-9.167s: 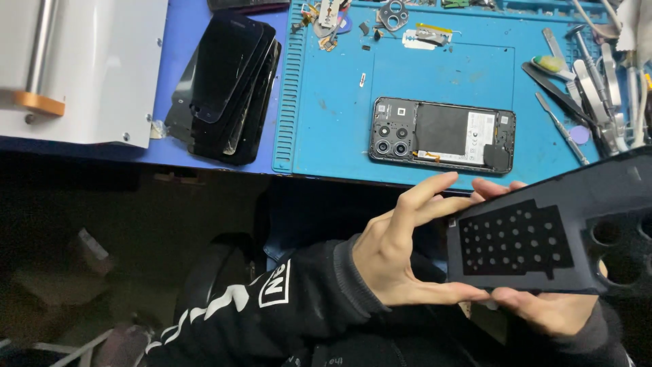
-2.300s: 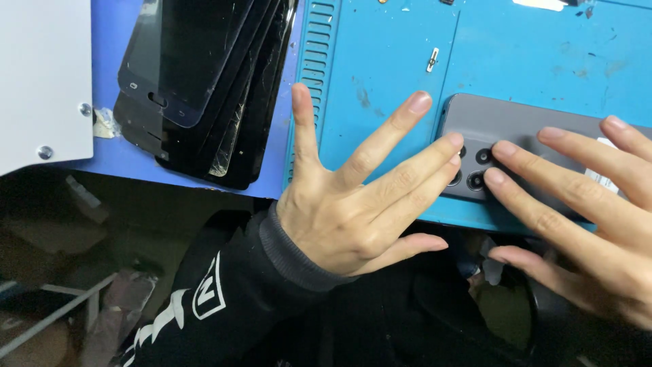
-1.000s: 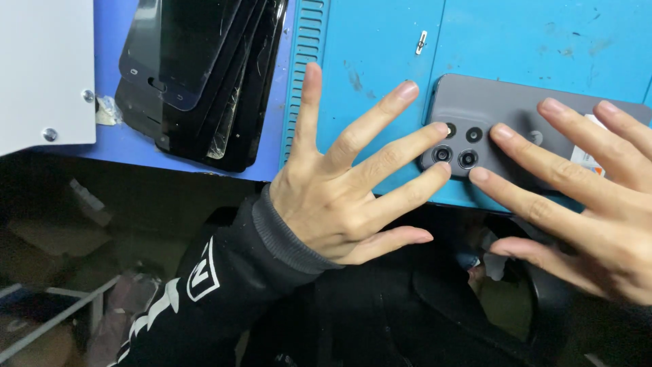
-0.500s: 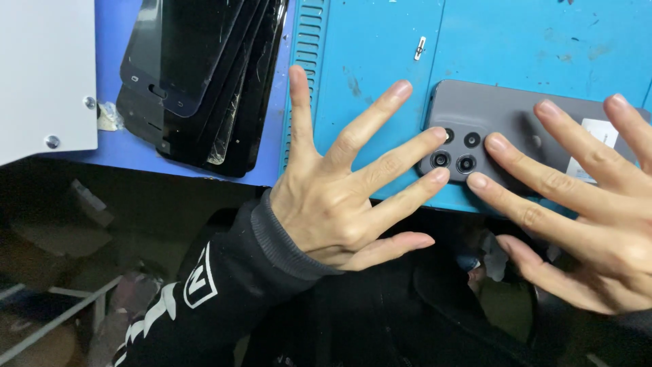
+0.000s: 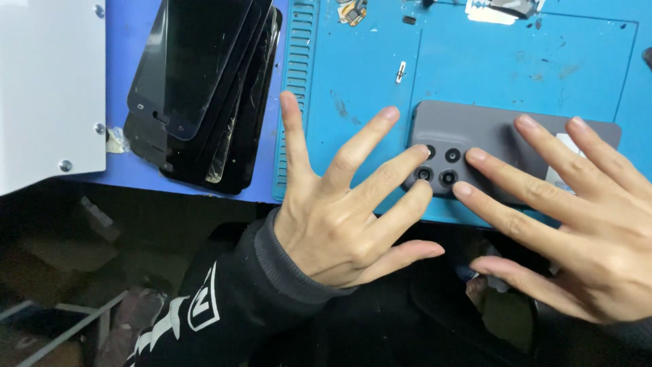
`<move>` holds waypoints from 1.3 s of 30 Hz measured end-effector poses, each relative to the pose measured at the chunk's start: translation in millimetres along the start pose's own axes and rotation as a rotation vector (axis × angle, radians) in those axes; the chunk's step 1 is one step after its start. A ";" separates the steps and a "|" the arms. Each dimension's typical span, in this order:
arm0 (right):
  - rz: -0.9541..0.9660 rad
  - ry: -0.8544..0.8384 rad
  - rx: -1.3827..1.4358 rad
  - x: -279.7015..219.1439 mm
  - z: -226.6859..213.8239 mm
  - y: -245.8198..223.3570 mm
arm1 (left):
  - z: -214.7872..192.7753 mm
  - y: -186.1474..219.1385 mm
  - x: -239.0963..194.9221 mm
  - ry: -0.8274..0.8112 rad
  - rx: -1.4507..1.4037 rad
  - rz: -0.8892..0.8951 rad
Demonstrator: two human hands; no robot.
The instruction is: Attaching the back cover to a smartphone and checking its display functionality.
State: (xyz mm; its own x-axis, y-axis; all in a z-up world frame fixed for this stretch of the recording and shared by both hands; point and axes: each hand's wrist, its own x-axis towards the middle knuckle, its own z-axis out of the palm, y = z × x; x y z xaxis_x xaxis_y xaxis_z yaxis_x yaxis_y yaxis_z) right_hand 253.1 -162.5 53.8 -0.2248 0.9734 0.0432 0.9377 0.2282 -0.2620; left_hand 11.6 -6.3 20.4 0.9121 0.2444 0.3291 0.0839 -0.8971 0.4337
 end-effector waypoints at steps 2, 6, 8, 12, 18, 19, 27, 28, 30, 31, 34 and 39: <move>0.022 -0.016 -0.030 -3.4 -2.3 1.1 | -1.5 3.0 5.1 -0.003 0.012 -0.015; 0.132 -0.023 -0.029 -26.2 -4.4 9.9 | -9.9 11.0 14.8 0.013 0.032 -0.045; 0.190 -0.026 -0.035 -48.2 -1.3 19.8 | -13.2 15.2 22.2 0.005 0.031 -0.043; 0.278 -0.002 -0.011 -109.9 23.7 50.1 | -8.9 30.3 41.4 -0.056 0.069 -0.002; 0.361 0.069 0.115 -133.9 27.5 58.6 | 13.0 57.5 67.9 -0.068 0.181 0.066; 0.374 0.072 0.118 -132.2 25.7 57.0 | 19.5 60.3 66.3 -0.056 0.103 0.052; 0.428 0.107 0.071 -121.7 19.1 50.3 | 43.3 69.9 79.6 -0.168 -0.006 0.017; 0.435 0.129 0.076 -121.2 18.9 49.1 | 44.5 70.6 81.6 -0.178 0.004 0.018; 0.424 0.155 0.082 -117.1 17.4 45.4 | 46.5 71.6 85.5 -0.196 0.013 0.020; 0.402 0.177 0.080 -115.0 16.5 44.0 | 47.7 72.1 87.5 -0.202 0.023 0.016; 0.298 0.202 0.025 -105.3 11.0 46.1 | 49.4 73.9 99.5 -0.212 0.035 0.033; 0.194 0.223 -0.007 -94.8 0.6 44.7 | 43.2 68.7 106.0 -0.213 0.086 0.026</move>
State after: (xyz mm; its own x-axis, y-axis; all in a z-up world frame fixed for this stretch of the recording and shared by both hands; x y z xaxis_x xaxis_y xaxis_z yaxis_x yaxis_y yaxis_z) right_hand 316.1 -244.6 37.4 0.0217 0.9787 0.2040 0.9593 0.0371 -0.2798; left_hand 131.4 -57.9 48.8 0.9778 0.1458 0.1506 0.0849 -0.9324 0.3512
